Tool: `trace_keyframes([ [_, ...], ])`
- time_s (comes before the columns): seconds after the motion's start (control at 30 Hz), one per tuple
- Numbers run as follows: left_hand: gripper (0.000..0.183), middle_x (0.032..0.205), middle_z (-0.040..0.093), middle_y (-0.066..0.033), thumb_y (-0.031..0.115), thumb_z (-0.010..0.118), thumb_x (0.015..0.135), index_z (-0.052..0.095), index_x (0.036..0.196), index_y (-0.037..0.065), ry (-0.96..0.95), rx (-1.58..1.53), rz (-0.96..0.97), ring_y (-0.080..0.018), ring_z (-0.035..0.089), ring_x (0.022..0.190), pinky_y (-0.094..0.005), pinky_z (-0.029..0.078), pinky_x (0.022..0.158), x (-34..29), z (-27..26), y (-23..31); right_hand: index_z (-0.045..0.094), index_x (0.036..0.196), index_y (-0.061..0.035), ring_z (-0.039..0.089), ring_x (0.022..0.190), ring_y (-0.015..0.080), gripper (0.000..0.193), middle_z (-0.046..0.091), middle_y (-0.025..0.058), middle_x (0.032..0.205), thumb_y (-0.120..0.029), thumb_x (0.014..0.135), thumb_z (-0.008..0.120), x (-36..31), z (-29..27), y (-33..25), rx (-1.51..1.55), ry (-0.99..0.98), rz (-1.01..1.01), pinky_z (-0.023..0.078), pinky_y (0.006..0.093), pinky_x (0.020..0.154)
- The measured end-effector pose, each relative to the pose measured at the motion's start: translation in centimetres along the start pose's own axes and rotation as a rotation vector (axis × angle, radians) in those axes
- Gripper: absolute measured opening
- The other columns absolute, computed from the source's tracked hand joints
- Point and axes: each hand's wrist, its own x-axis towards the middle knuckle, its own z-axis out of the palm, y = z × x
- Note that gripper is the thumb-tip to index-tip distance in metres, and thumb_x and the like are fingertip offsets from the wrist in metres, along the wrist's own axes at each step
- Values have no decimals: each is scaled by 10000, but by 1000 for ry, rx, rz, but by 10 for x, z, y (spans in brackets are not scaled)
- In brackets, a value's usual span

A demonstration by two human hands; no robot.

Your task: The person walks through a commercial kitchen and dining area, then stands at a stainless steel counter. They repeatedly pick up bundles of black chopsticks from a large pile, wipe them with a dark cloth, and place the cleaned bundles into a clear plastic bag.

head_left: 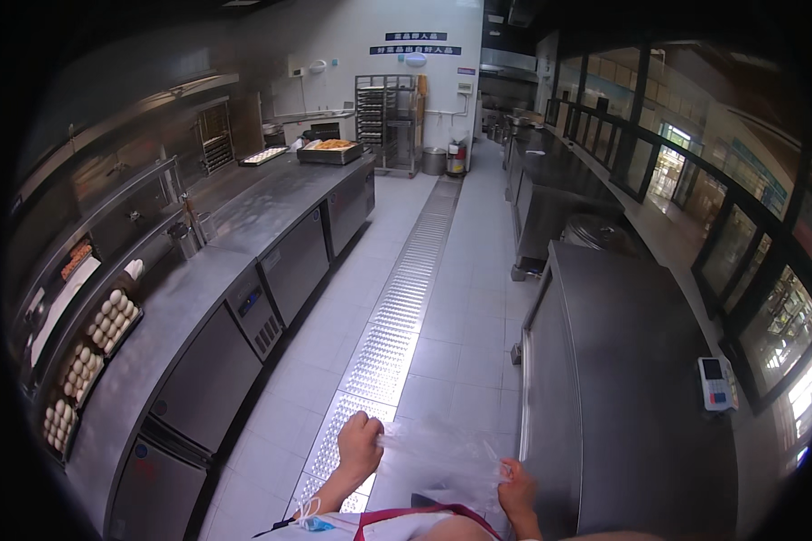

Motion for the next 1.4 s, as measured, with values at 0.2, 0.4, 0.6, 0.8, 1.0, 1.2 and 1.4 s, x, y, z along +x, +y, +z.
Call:
trace_keyframes([
  [0.2, 149, 893, 554, -131, -78, 629, 658, 592, 770, 13, 37, -369, -208, -304, 565, 849, -378, 449, 711, 142, 95, -37, 636, 832, -68, 599, 624, 343, 96, 597, 139, 667, -98, 752, 681, 221, 42, 22, 54, 60, -36, 459, 398, 575],
  [0.4, 127, 637, 548, -51, -21, 724, 668, 600, 644, -7, 112, -587, -490, -123, 531, 620, -282, 390, 557, 235, 185, -93, 554, 696, -52, 560, 668, 369, 104, 533, 137, 705, -59, 707, 657, 420, 117, -8, 260, -92, -281, 437, 420, 585],
  [0.6, 118, 578, 499, -127, -40, 598, 692, 511, 629, 9, 391, -278, -560, -190, 516, 547, -352, 379, 521, 400, 234, -170, 456, 617, -15, 476, 595, 355, 90, 458, 149, 645, 49, 618, 518, 595, 208, -17, 304, -41, -467, 353, 422, 534],
  [0.8, 175, 684, 491, -152, -95, 541, 631, 458, 716, 34, 415, -52, -352, -356, 524, 629, -387, 400, 548, 598, 297, -220, 431, 626, -42, 467, 594, 357, 135, 454, 132, 669, 64, 608, 512, 767, 221, 16, 102, 80, -316, 370, 425, 534],
  [1.0, 175, 779, 475, -131, -129, 554, 644, 491, 742, 3, 357, -281, -272, -287, 528, 724, -349, 423, 645, 817, 403, -204, 445, 741, -45, 400, 611, 153, 163, 418, 37, 658, 71, 762, 558, 933, 237, 37, 258, 365, 16, 346, 295, 558],
  [1.2, 131, 611, 504, -96, -56, 597, 686, 509, 608, 0, -62, -522, -321, -188, 513, 576, -315, 397, 553, 951, 560, -213, 579, 895, -47, 471, 710, 52, 40, 538, -48, 773, -32, 875, 548, 1101, 304, 119, 838, 195, 443, 398, 217, 624],
  [1.4, 51, 642, 580, -98, 14, 608, 751, 644, 774, -14, 227, -421, -277, -214, 567, 581, -345, 435, 540, 1116, 621, -244, 563, 865, -36, 533, 678, 113, 49, 566, 10, 740, 7, 849, 547, 1302, 341, 72, 631, 129, 85, 438, 270, 604],
])
